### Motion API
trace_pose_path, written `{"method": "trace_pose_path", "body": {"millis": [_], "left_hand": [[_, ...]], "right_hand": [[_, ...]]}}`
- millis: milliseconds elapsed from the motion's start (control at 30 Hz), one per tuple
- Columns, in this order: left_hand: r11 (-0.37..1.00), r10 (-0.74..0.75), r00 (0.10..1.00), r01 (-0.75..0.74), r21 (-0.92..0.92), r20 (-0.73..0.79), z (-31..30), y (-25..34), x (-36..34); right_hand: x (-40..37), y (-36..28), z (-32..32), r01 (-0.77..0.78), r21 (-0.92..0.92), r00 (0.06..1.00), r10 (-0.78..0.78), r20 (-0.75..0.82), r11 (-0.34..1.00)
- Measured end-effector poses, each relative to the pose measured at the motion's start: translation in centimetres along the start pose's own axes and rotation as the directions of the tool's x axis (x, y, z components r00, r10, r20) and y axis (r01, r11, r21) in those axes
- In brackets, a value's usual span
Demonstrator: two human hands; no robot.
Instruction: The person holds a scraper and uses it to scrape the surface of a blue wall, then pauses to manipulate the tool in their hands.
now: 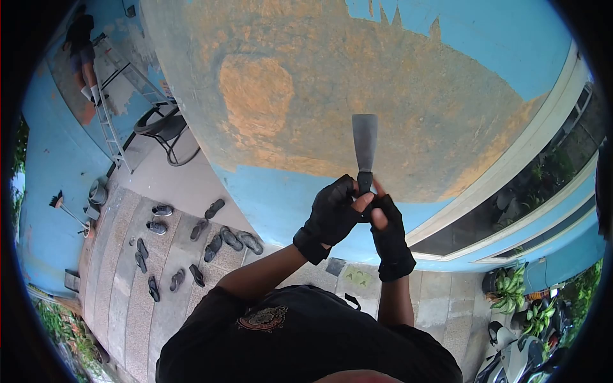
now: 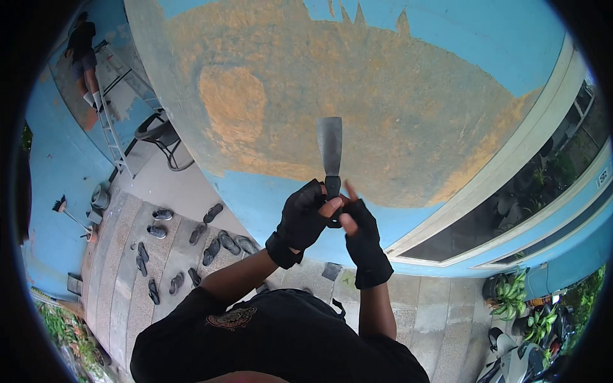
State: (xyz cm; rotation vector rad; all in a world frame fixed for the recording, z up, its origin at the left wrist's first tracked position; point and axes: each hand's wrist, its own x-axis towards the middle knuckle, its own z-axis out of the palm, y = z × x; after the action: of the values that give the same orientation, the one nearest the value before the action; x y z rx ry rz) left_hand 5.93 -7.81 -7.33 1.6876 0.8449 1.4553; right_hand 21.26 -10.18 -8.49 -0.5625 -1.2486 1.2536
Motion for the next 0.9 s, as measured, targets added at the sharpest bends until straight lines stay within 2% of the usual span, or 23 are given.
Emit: {"method": "trace_pose_path", "body": {"millis": [33, 67, 100, 133, 167, 200, 233, 267, 300, 333, 367, 400, 467, 500, 567, 600, 633, 667, 700, 767, 867, 900], "left_hand": [[1.0, 0.002, 1.0, -0.002, 0.001, 0.0, 0.0, 0.0, 0.3], [0.983, 0.168, 0.984, -0.162, 0.089, -0.06, 0.0, 0.2, 0.9], [0.933, 0.333, 0.937, -0.311, 0.183, -0.106, 0.0, 0.5, 1.3], [0.932, 0.334, 0.937, -0.312, 0.183, -0.106, 0.1, 0.8, 1.3], [0.991, 0.129, 0.989, -0.131, -0.012, -0.073, 0.1, 1.2, 1.3], [0.978, -0.07, 0.998, 0.068, -0.196, 0.0, 0.1, 1.6, 1.3], [0.978, -0.068, 0.998, 0.067, -0.196, 0.001, -0.1, 2.1, 1.8], [0.914, -0.195, 0.968, 0.238, -0.33, 0.157, -0.5, 2.5, 2.8], [0.805, -0.288, 0.901, 0.411, -0.428, 0.325, -0.8, 2.8, 3.9], [0.868, -0.101, 0.965, 0.205, -0.453, 0.243, -0.5, 2.3, 5.2], [0.879, 0.015, 0.975, 0.093, -0.468, 0.223, -0.6, 1.8, 6.9], [0.837, 0.098, 0.967, 0.048, -0.546, 0.235, -0.7, 3.1, 9.0], [0.764, 0.071, 0.954, 0.136, -0.631, 0.292, -0.9, 6.7, 12.5], [0.761, 0.075, 0.954, 0.134, -0.635, 0.291, -1.2, 8.5, 13.8], [0.89, 0.089, 0.913, 0.107, -0.443, 0.399, -1.9, 11.0, 16.2], [0.888, 0.094, 0.912, 0.104, -0.448, 0.399, -1.7, 11.1, 17.1], [0.88, 0.149, 0.928, 0.033, -0.474, 0.341, -1.2, 11.2, 17.9], [0.867, 0.202, 0.939, -0.039, -0.496, 0.28, -0.9, 11.2, 18.6], [0.866, 0.205, 0.938, -0.041, -0.499, 0.278, -0.8, 10.8, 19.5], [0.823, 0.213, 0.943, -0.032, -0.567, 0.256, -0.9, 10.3, 20.5], [0.823, 0.252, 0.933, -0.066, -0.564, 0.259, -1.1, 10.3, 20.9], [0.821, 0.251, 0.932, -0.061, -0.568, 0.262, -1.1, 10.5, 20.8]], "right_hand": [[-0.2, -0.1, -0.2, -0.132, -0.202, 0.991, 0.134, -0.005, 0.971], [0.2, -1.2, 1.6, -0.064, -0.205, 0.994, 0.044, -0.1, 0.977], [0.4, -2.0, 2.0, -0.062, -0.205, 0.994, 0.042, -0.099, 0.977], [0.5, -2.7, 2.3, -0.121, -0.216, 0.988, 0.096, -0.121, 0.969], [0.7, -2.9, 2.4, -0.18, -0.225, 0.978, 0.15, -0.142, 0.958], [1.1, -2.8, 1.9, -0.178, -0.226, 0.979, 0.149, -0.141, 0.958], [1.5, -2.5, 0.9, -0.137, -0.208, 0.99, 0.126, -0.065, 0.968], [1.9, -2.4, 0.3, -0.1, -0.189, 0.995, 0.103, 0.009, 0.977], [2.8, -3.7, 0.9, -0.089, -0.174, 0.996, 0.087, -0.02, 0.981], [3.7, -4.9, 1.3, -0.074, -0.13, 0.997, 0.075, 0.007, 0.989], [4.7, -6.0, 1.6, -0.058, -0.086, 0.998, 0.062, 0.034, 0.995], [5.8, -6.7, 1.8, -0.056, -0.046, 0.995, 0.059, 0.085, 0.997], [7.5, -8.7, 3.0, -0.037, 0.023, 0.987, 0.033, 0.156, 0.999], [8.3, -9.2, 3.1, -0.037, 0.017, 0.987, 0.033, 0.156, 0.999], [10.0, -10.2, 3.3, -0.092, 0.318, 0.969, 0.011, 0.247, 0.944], [10.6, -11.2, 3.3, -0.19, 0.445, 0.945, 0.041, 0.323, 0.875], [11.3, -12.3, 3.3, -0.188, 0.44, 0.946, 0.041, 0.322, 0.878], [12.2, -13.3, 3.3, -0.261, 0.496, 0.928, 0.074, 0.364, 0.828], [13.0, -13.8, 3.3, -0.333, 0.546, 0.907, 0.103, 0.408, 0.769], [13.9, -14.0, 3.4, -0.296, 0.505, 0.911, 0.081, 0.405, 0.81], [14.4, -14.1, 3.5, -0.354, 0.523, 0.894, 0.117, 0.432, 0.775], [14.5, -14.2, 3.5, -0.403, 0.567, 0.874, 0.118, 0.471, 0.718]]}}
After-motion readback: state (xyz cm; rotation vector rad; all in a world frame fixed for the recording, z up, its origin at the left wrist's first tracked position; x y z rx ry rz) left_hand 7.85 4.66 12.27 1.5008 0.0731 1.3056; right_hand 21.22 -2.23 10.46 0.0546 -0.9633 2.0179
